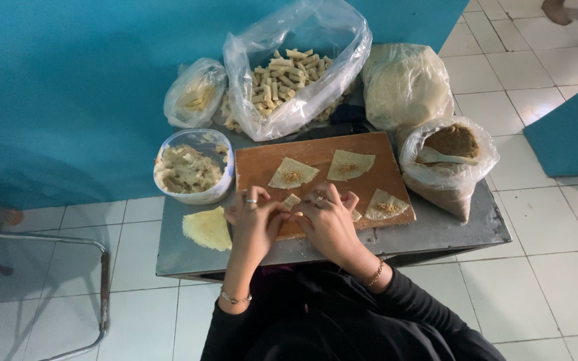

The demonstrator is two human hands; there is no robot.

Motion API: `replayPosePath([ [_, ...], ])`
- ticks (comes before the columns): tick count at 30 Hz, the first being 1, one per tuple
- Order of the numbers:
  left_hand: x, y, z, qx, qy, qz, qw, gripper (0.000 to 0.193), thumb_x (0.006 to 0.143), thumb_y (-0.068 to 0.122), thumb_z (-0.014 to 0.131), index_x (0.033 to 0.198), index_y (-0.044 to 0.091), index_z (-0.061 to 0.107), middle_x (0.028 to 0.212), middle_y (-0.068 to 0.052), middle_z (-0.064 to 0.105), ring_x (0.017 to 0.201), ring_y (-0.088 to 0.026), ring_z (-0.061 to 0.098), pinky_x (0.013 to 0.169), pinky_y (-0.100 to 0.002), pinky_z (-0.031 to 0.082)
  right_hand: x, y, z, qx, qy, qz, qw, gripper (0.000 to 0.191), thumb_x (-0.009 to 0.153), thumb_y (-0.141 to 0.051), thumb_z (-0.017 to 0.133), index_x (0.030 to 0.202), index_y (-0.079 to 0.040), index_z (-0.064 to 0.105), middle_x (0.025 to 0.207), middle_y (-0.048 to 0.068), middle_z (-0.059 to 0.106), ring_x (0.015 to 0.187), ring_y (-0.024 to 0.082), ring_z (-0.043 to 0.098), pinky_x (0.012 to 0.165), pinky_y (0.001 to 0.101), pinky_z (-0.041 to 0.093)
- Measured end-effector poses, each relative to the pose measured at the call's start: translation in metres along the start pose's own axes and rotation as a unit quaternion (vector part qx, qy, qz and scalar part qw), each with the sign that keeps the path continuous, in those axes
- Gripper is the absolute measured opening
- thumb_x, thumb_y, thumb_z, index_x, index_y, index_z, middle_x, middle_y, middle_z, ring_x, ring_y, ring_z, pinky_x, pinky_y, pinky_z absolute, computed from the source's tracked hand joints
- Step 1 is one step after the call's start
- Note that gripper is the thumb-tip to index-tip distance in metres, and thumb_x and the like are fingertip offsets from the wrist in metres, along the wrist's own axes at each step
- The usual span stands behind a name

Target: The person cuts thin dough sheets into triangular pieces on a wooden board, spoons brown filling onto the triangles, and folds the dough over the filling by hand, setting the folded pastries aside. They repeat this cycle, handling dough sheets, filling, and a spoon.

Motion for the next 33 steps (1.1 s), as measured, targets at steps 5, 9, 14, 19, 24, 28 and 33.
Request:
replayPosePath([
  [5, -0.008, 0.004, -0.001, 0.076, 0.078, 0.042, 0.993, 0.013, 0.076, 0.017, 0.080, 0.089, 0.015, 0.079, 0.117, 0.004, 0.062, 0.121, -0.022, 0.053, 0.098, -0.055, 0.028, 0.006, -0.004, -0.002, 0.014, -0.009, 0.029, 0.999, 0.011, 0.074, -0.022, 0.080, 0.085, -0.022, 0.081, 0.101, 0.000, 0.067, 0.118, 0.029, 0.048, 0.085, 0.0527, 0.029],
  [9, -0.010, 0.002, 0.000, 0.110, 0.069, 0.082, 0.988, 0.011, 0.074, 0.020, 0.081, 0.084, 0.017, 0.080, 0.120, 0.002, 0.062, 0.123, -0.025, 0.051, 0.098, -0.062, 0.025, 0.012, -0.001, -0.004, 0.042, -0.021, 0.038, 0.998, 0.011, 0.074, -0.023, 0.080, 0.085, -0.021, 0.081, 0.101, 0.001, 0.065, 0.116, 0.030, 0.047, 0.094, 0.0487, 0.032],
  [14, -0.008, -0.003, 0.000, 0.086, 0.044, 0.095, 0.991, 0.010, 0.078, 0.024, 0.081, 0.086, 0.018, 0.081, 0.117, 0.002, 0.062, 0.122, -0.025, 0.050, 0.095, -0.064, 0.023, 0.018, 0.008, -0.004, 0.057, -0.084, 0.092, 0.991, 0.013, 0.073, -0.025, 0.084, 0.086, -0.021, 0.083, 0.101, 0.002, 0.065, 0.112, 0.030, 0.046, 0.092, 0.0483, 0.032],
  [19, -0.004, -0.006, 0.002, 0.060, 0.047, 0.092, 0.993, 0.012, 0.079, 0.021, 0.079, 0.090, 0.021, 0.082, 0.118, 0.004, 0.062, 0.126, -0.025, 0.048, 0.098, -0.062, 0.024, 0.014, 0.005, -0.008, 0.056, -0.036, 0.024, 0.997, 0.016, 0.078, -0.028, 0.083, 0.094, -0.024, 0.082, 0.106, -0.001, 0.065, 0.120, 0.028, 0.048, 0.104, 0.0495, 0.034],
  [24, -0.004, -0.011, 0.006, 0.052, 0.043, 0.101, 0.993, 0.010, 0.079, 0.020, 0.079, 0.090, 0.019, 0.082, 0.117, 0.002, 0.061, 0.127, -0.029, 0.047, 0.098, -0.063, 0.023, 0.002, -0.006, -0.007, 0.001, -0.032, 0.044, 0.999, 0.021, 0.074, -0.025, 0.081, 0.095, -0.028, 0.083, 0.113, 0.001, 0.064, 0.120, 0.032, 0.046, 0.091, 0.0549, 0.030],
  [28, -0.007, -0.013, 0.008, 0.007, 0.041, 0.102, 0.994, 0.014, 0.088, 0.017, 0.075, 0.101, 0.018, 0.080, 0.124, 0.002, 0.057, 0.132, -0.030, 0.046, 0.105, -0.056, 0.034, 0.003, -0.003, -0.002, 0.001, 0.002, 0.015, 1.000, 0.019, 0.077, -0.024, 0.079, 0.096, -0.027, 0.081, 0.118, 0.000, 0.062, 0.125, 0.032, 0.044, 0.096, 0.0534, 0.031],
  [33, -0.010, -0.006, 0.008, 0.091, 0.087, 0.109, 0.986, 0.011, 0.079, 0.020, 0.080, 0.089, 0.017, 0.081, 0.119, 0.002, 0.059, 0.123, -0.030, 0.051, 0.097, -0.065, 0.027, 0.001, 0.001, 0.002, -0.016, 0.007, 0.017, 1.000, 0.015, 0.076, -0.024, 0.079, 0.089, -0.029, 0.083, 0.112, -0.003, 0.063, 0.123, 0.029, 0.045, 0.091, 0.0553, 0.028],
])
Point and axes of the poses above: each hand's wrist, its own x-axis towards the middle knuckle, its own z-axis out of the palm, y = z × x, the point moved 1 cm from there along x, towards the middle knuckle
